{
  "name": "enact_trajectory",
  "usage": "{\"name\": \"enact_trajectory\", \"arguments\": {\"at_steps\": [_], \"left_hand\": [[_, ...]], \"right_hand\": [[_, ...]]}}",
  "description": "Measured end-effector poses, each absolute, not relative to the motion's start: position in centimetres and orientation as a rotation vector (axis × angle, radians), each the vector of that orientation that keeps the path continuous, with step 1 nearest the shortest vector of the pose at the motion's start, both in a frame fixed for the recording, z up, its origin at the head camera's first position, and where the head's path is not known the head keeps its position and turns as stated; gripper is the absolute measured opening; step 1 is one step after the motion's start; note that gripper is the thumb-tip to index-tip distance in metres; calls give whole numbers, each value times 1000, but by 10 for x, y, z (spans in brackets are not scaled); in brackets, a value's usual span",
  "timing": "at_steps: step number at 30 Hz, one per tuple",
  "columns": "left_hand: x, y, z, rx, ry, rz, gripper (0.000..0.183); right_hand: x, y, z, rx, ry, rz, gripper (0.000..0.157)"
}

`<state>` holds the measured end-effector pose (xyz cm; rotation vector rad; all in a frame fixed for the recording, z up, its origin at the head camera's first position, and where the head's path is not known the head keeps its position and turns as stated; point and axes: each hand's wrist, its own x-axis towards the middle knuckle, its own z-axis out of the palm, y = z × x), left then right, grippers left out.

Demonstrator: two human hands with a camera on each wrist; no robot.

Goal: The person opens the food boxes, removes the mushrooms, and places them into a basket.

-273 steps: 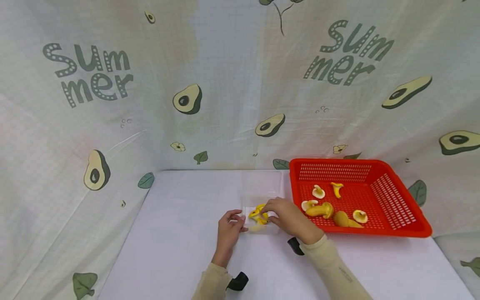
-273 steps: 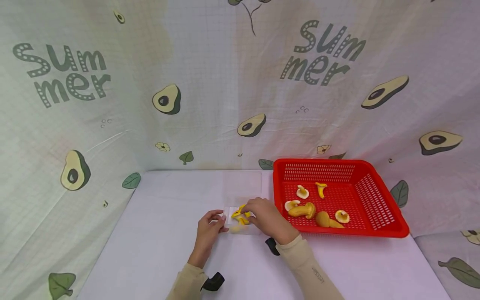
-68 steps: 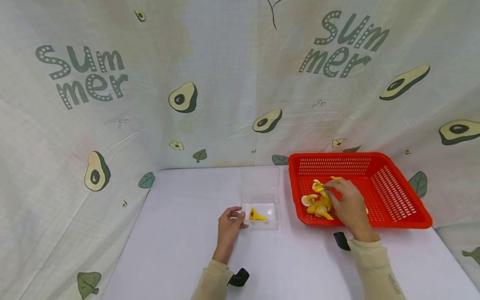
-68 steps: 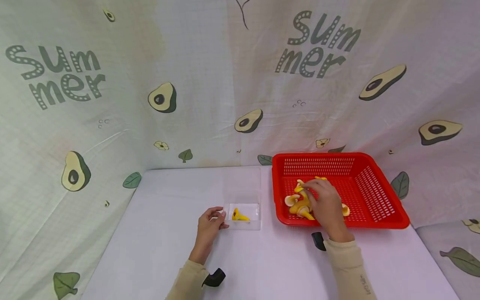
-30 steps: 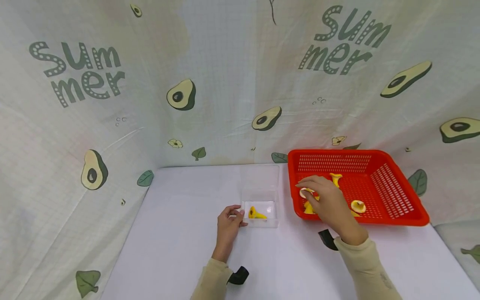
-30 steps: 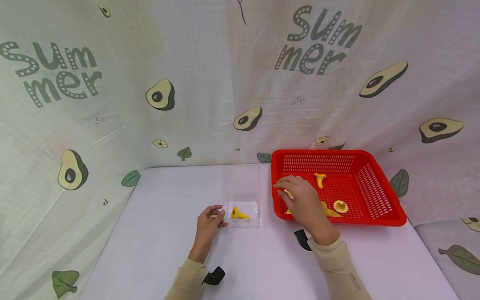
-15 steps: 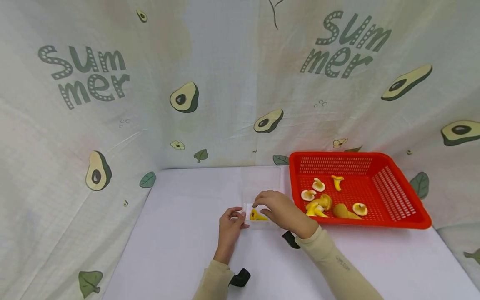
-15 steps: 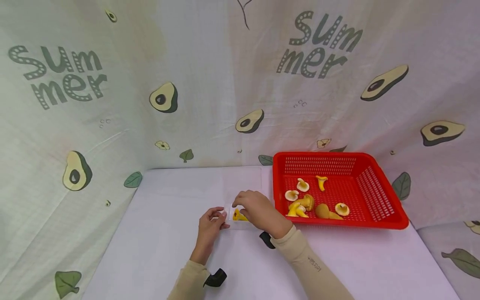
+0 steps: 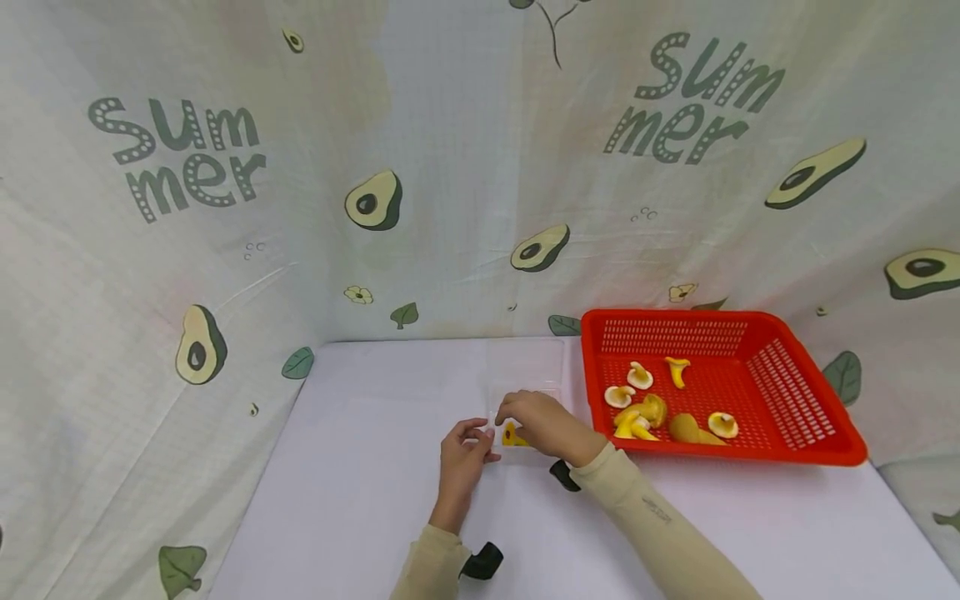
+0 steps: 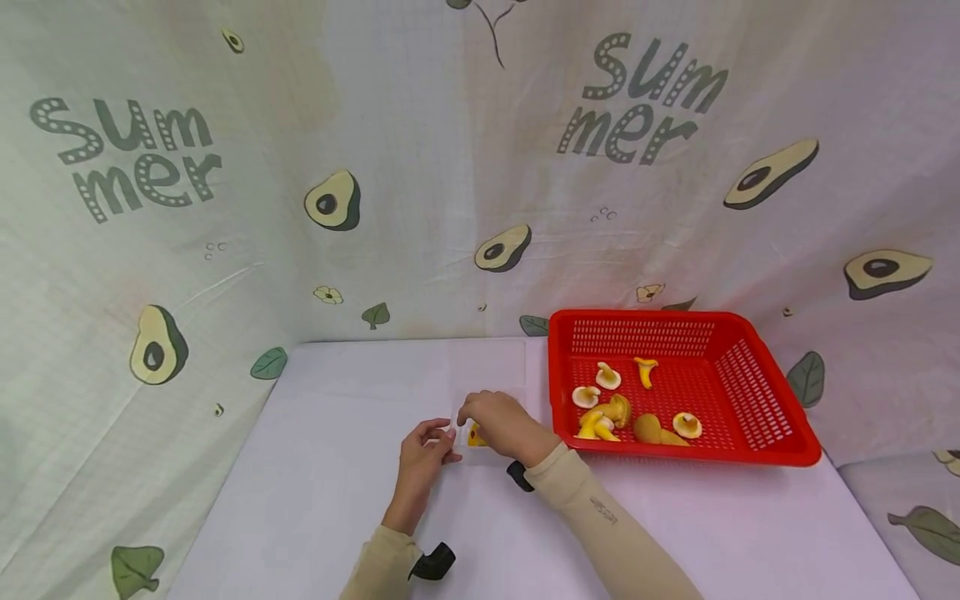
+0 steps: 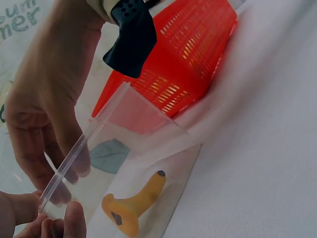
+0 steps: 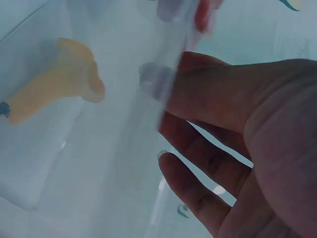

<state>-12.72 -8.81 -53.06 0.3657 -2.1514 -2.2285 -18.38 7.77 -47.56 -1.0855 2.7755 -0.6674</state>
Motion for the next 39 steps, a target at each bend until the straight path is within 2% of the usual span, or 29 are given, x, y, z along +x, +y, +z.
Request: {"name": "enact_trajectory", "arguments": {"at_steps": [11, 31, 39], "left_hand": [[-127, -87, -532, 350, -2146, -2224, 29], [-130, -87, -532, 386, -2125, -2256, 30], [-128, -87, -534, 391, -2115, -2256, 29]], "right_hand": [[-192, 71, -493, -1034, 2746, -613, 20], [-204, 71, -502, -1009, 2761, -571, 9], [-203, 73, -503, -1022, 2763, -573, 11]]}}
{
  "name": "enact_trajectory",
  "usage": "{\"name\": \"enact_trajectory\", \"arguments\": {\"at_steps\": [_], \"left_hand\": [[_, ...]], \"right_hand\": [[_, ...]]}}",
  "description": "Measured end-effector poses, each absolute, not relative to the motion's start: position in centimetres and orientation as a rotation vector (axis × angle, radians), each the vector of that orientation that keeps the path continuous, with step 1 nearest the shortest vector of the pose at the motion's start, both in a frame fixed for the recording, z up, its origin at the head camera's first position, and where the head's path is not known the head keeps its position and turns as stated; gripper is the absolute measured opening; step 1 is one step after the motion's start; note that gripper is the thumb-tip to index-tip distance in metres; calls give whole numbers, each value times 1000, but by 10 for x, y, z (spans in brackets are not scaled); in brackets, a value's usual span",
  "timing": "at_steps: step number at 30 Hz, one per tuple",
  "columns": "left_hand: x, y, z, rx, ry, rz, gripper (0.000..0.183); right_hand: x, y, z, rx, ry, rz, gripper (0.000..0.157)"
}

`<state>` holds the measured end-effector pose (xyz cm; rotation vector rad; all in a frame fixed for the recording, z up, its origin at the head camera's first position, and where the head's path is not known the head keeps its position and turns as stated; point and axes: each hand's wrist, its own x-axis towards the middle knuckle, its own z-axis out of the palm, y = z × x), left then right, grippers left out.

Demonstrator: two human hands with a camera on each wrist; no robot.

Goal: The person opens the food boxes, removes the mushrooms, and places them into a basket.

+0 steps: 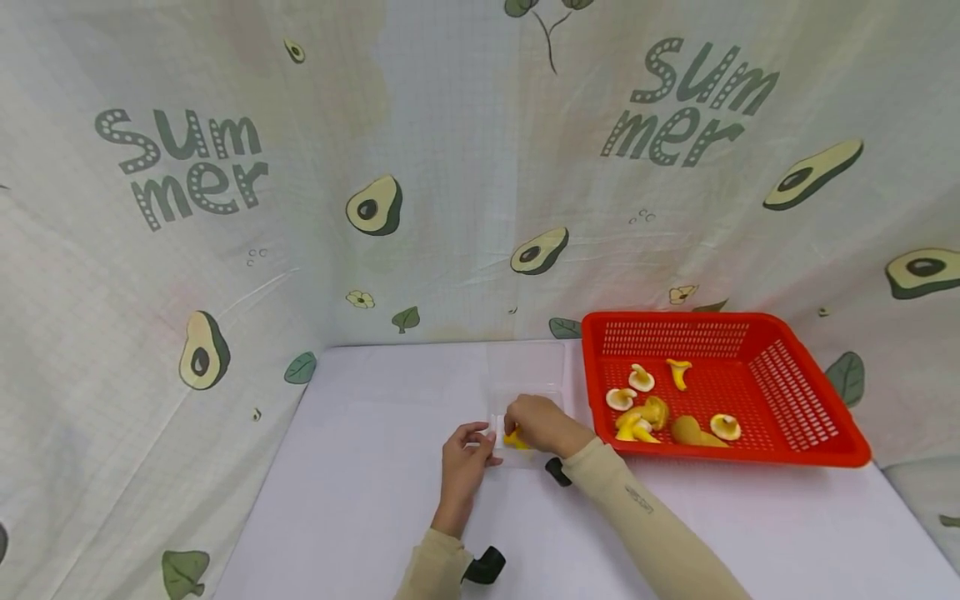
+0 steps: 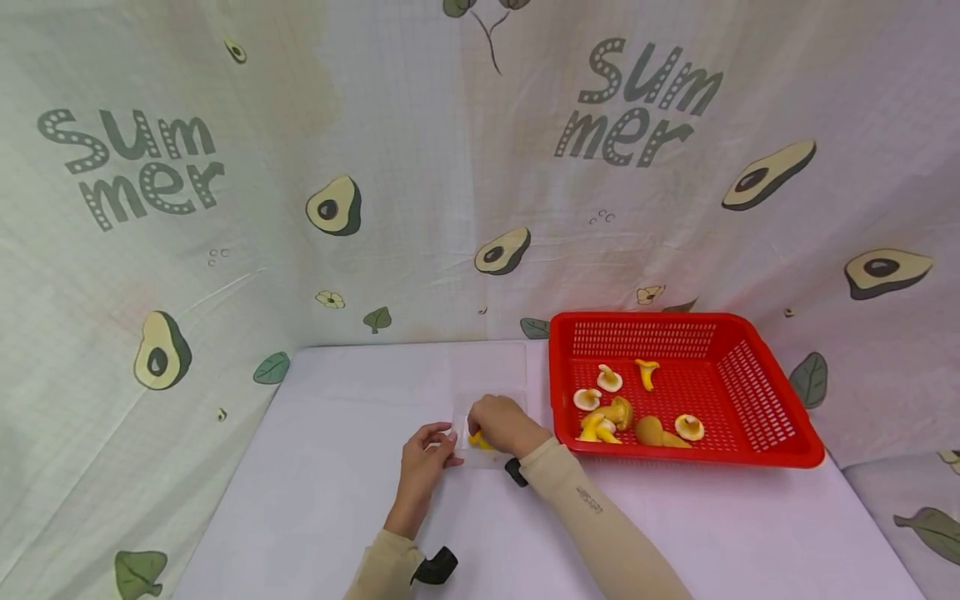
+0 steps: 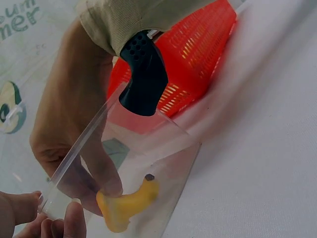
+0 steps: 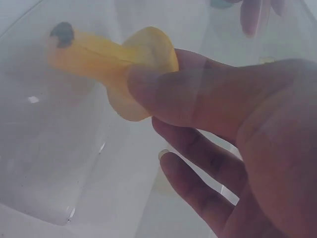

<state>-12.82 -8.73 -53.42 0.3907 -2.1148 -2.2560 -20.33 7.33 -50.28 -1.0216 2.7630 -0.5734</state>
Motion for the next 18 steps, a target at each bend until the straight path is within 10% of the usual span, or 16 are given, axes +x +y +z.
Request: {"name": "enact_trajectory", "arguments": {"at_steps": [18], "left_hand": [[-126, -86, -533, 374, -2142, -2231, 29]], "right_hand": [[-184, 113, -467, -996, 2929, -877, 20]]}}
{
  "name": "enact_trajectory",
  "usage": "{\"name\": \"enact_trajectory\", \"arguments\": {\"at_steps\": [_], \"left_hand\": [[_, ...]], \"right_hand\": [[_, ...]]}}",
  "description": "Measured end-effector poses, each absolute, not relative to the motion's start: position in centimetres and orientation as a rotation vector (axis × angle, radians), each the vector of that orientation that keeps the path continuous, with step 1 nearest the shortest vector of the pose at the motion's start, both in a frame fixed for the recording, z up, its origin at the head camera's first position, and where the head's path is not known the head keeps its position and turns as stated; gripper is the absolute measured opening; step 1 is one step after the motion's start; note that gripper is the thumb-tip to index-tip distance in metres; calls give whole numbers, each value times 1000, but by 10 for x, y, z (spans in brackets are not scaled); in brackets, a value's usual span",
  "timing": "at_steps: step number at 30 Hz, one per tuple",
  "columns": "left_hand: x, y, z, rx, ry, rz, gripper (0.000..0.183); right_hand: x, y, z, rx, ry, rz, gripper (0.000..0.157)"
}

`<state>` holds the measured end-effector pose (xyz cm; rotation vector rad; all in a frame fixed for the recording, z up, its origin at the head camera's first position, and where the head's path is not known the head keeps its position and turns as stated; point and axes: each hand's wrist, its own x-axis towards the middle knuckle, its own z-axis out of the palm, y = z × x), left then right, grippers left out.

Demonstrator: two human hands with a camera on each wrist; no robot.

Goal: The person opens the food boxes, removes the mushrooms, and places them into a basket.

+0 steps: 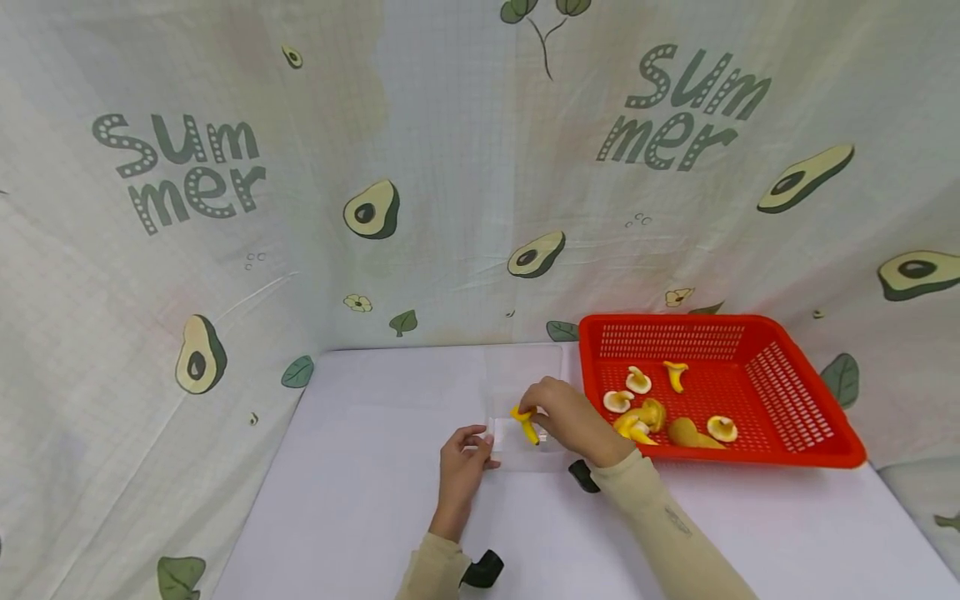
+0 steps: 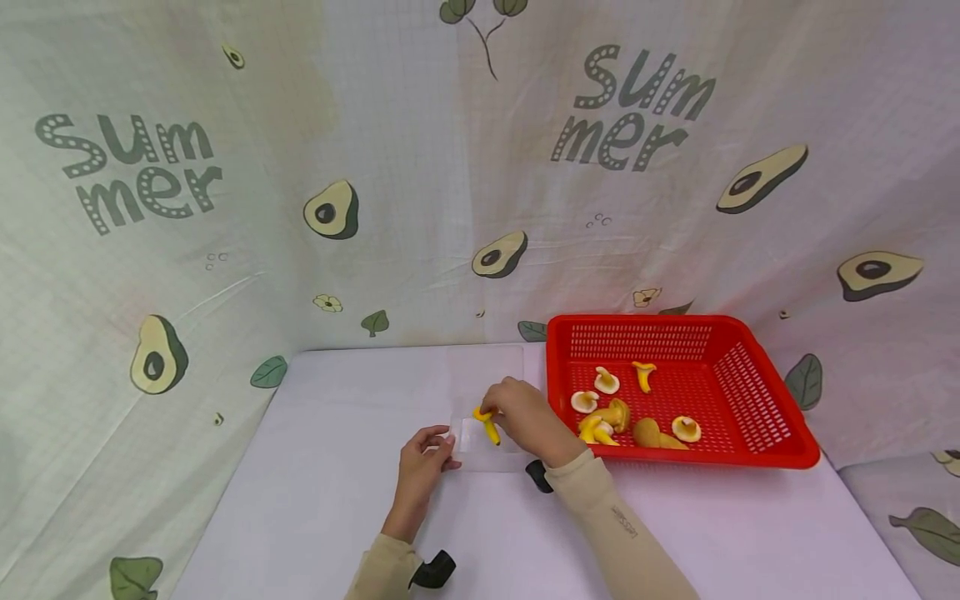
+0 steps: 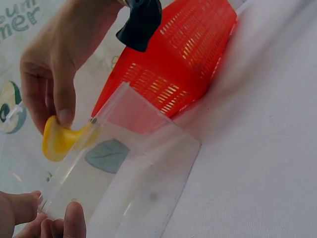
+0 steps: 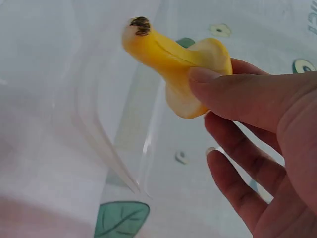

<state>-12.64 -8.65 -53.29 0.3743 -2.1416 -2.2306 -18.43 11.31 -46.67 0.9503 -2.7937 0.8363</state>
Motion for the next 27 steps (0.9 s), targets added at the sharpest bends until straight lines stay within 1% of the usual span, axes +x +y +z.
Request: {"name": "enact_trajectory", "arguments": {"at_steps": [6, 14, 27], "left_hand": [[-126, -87, -532, 379, -2135, -2237, 29], [-126, -88, -534, 358, -2103, -2266, 31], [-126, -88, -534, 346, -2105, -2257, 31]], "right_hand": [[-177, 132, -456, 868, -2635, 812, 24], [-168, 162, -451, 800, -2470, 851, 30], [-149, 211, -448, 588, -2493, 775, 39]]}}
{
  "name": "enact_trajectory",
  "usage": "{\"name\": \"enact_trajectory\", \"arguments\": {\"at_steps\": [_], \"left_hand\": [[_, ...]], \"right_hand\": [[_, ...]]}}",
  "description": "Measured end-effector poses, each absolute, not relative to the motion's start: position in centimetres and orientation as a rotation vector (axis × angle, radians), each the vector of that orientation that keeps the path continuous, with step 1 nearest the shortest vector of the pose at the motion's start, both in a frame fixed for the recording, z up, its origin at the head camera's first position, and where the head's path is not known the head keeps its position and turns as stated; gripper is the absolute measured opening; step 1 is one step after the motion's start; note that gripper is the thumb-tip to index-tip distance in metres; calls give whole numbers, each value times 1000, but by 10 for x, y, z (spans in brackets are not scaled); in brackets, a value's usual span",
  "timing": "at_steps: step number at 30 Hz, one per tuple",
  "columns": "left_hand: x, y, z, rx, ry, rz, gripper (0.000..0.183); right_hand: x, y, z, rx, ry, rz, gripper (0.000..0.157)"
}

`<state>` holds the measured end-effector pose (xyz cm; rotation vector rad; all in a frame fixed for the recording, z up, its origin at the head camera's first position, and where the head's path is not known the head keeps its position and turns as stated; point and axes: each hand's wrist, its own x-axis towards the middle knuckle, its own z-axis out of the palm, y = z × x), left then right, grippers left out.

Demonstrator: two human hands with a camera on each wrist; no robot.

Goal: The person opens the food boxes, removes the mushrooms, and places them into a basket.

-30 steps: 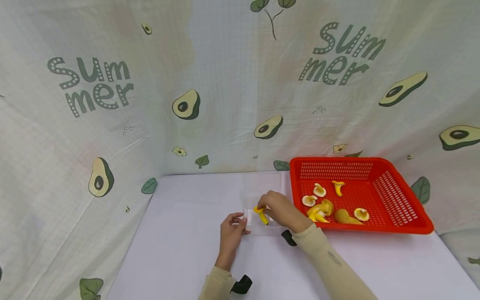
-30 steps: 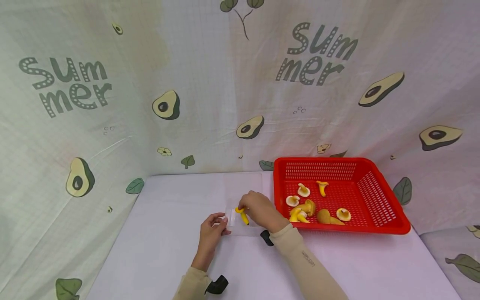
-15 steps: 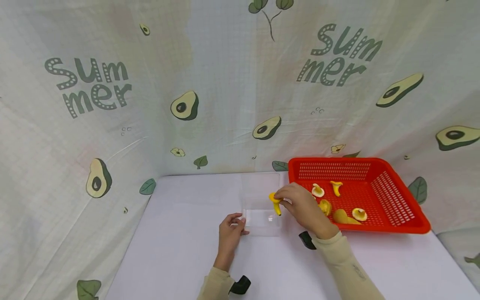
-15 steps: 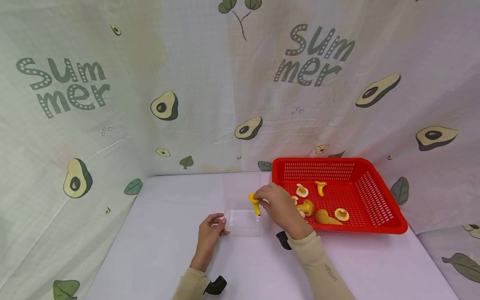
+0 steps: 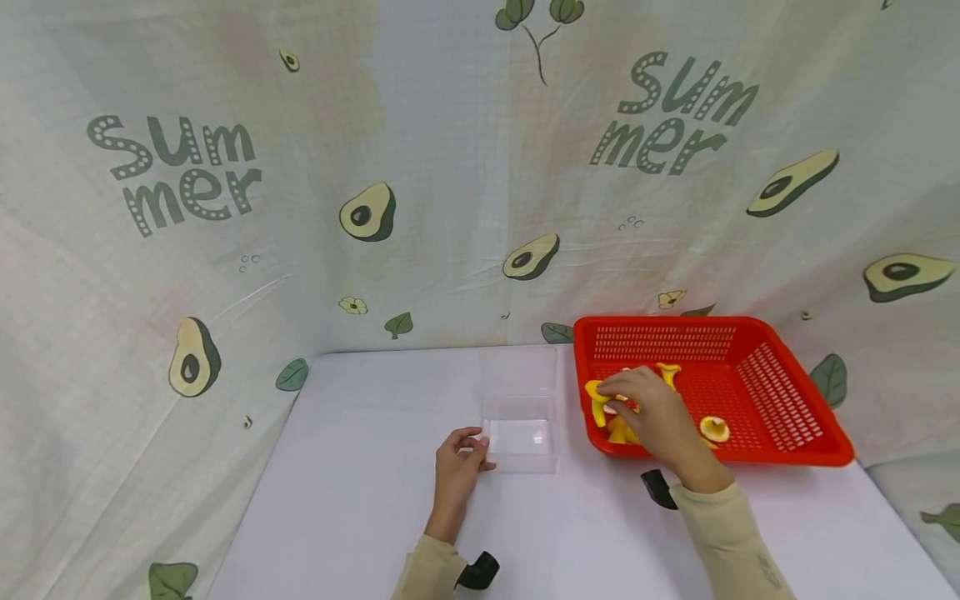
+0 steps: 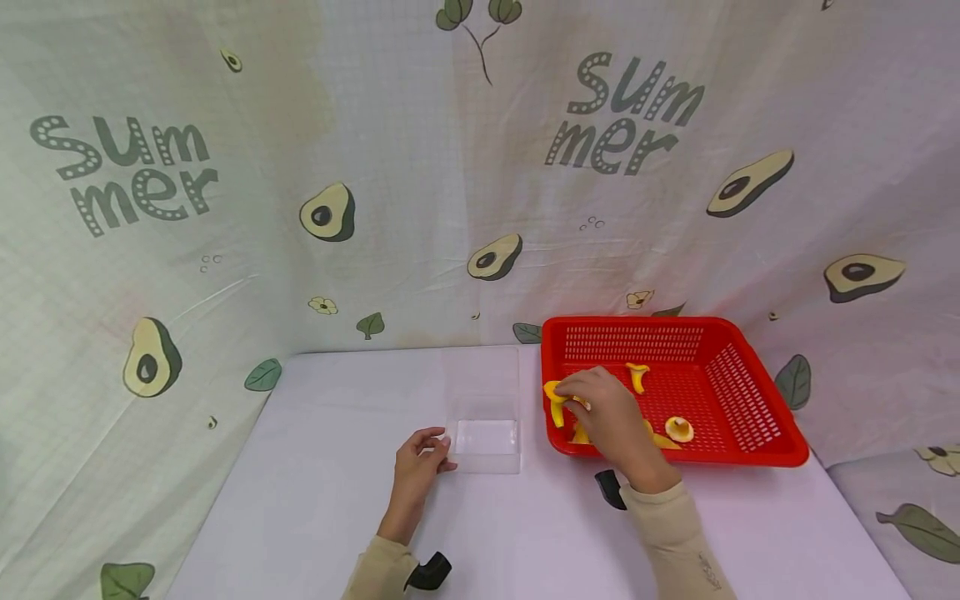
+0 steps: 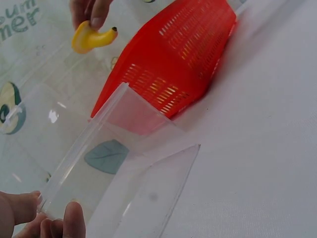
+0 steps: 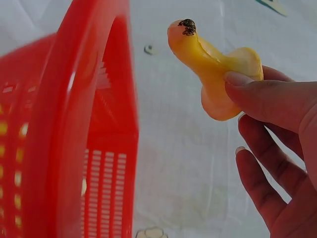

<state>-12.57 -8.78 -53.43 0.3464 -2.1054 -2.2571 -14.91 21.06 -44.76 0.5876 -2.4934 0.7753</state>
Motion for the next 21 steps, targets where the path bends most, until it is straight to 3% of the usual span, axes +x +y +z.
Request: {"name": "enact_trajectory", "arguments": {"at_steps": [21], "left_hand": [[-124, -86, -532, 376, -2136, -2233, 31]], "right_hand": [[-138, 271, -456, 423, -2430, 668, 38]]}}
